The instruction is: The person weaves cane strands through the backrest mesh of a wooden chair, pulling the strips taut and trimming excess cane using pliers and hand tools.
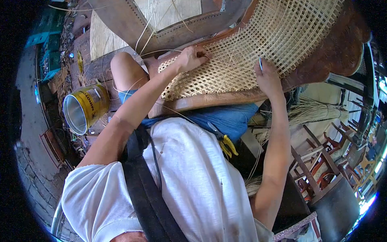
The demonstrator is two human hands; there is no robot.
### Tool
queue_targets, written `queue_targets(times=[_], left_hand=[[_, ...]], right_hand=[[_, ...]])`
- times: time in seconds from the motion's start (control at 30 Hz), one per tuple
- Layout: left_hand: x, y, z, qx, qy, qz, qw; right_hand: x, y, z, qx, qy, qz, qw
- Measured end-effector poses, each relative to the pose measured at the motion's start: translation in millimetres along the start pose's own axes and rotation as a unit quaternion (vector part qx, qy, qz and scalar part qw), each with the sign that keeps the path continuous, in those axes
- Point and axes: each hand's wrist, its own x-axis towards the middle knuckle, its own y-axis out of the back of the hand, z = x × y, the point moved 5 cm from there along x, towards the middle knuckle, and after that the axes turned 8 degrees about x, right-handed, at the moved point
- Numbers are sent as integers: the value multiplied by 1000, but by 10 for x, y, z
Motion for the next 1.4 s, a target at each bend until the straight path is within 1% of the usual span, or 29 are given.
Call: queue_targets(times=[0.07,0.1,0.13,0.17,0.2,0.23,0.27,0.3,0.33,0.37,0.4,0.47,0.53,0.57,0.6,0.63,0.67,0.7,0.73,0.77,0.8,0.83,0.87,0.97,1.07,1.13,1.2,1.3,1.4], left_hand=[[20,-7,-50,-30,16,-21,999],[25,-15,-65,-40,2,-30,999],[26,-16,-79,-50,-12,-37,998],[15,8,-60,-52,-11,-34,998],[15,15,0,-17,-42,-44,998],[28,16,68,16,-73,-52,996],[58,14,225,114,-114,-67,985],[115,18,437,211,-149,-80,963],[161,23,713,222,-143,-71,962],[260,-160,817,53,-214,-22,975],[411,-376,967,-66,-184,-25,980],[400,-325,1181,-184,-153,-19,971],[261,94,1462,-285,-149,-83,943],[357,146,1309,-280,-136,-52,949],[395,204,1121,-315,-122,-49,940],[402,268,929,-349,-110,-48,930],[410,289,753,-311,-83,-43,946],[419,287,599,-273,-58,-38,959],[419,279,505,-277,-60,-39,958],[419,219,418,-229,-45,-74,969],[427,146,331,-180,-33,-111,977],[449,83,262,-185,-38,-113,976],[482,-6,200,-153,-46,-110,981],[447,31,264,-95,-55,-105,988],[499,17,220,-87,-72,-65,991],[531,-24,179,-70,-56,-90,992],[537,-26,189,-75,-58,-94,991],[510,11,212,-98,-55,-99,989],[595,-75,66,-118,-49,-96,987]], right_hand=[[-92,86,-33,28,-17,59,998],[-120,137,58,27,-14,55,998],[-136,244,270,41,-39,51,997],[-142,326,288,54,-65,47,995],[-121,318,268,51,-64,47,996],[-89,341,214,43,-31,101,993],[-65,370,82,36,4,151,988],[-39,416,-67,31,10,145,989],[-19,495,-194,227,-48,130,964],[-1,502,-316,413,-107,106,898],[37,508,-480,411,-100,98,901],[96,556,-753,455,-23,119,882],[145,546,-838,454,-4,110,884],[134,537,-864,413,-68,117,901],[100,525,-843,369,-133,122,912],[92,440,-705,367,-136,123,912],[132,240,-519,203,-98,45,973],[162,69,-403,32,-56,-35,997],[174,-49,-390,2,-73,-73,995],[182,-172,-440,-29,-90,-111,989],[201,-232,-533,-32,-93,-110,989],[201,-302,-612,-93,-112,-136,980],[195,-343,-660,-154,-132,-162,966],[240,-357,-759,-158,-138,-175,962],[292,-342,-798,-180,-177,-196,948],[368,-350,-785,-185,-189,-205,943],[390,-334,-876,-191,-200,-214,937],[402,-337,-1027,-201,-187,-218,936],[448,-415,-1099,-231,-177,-188,938]])
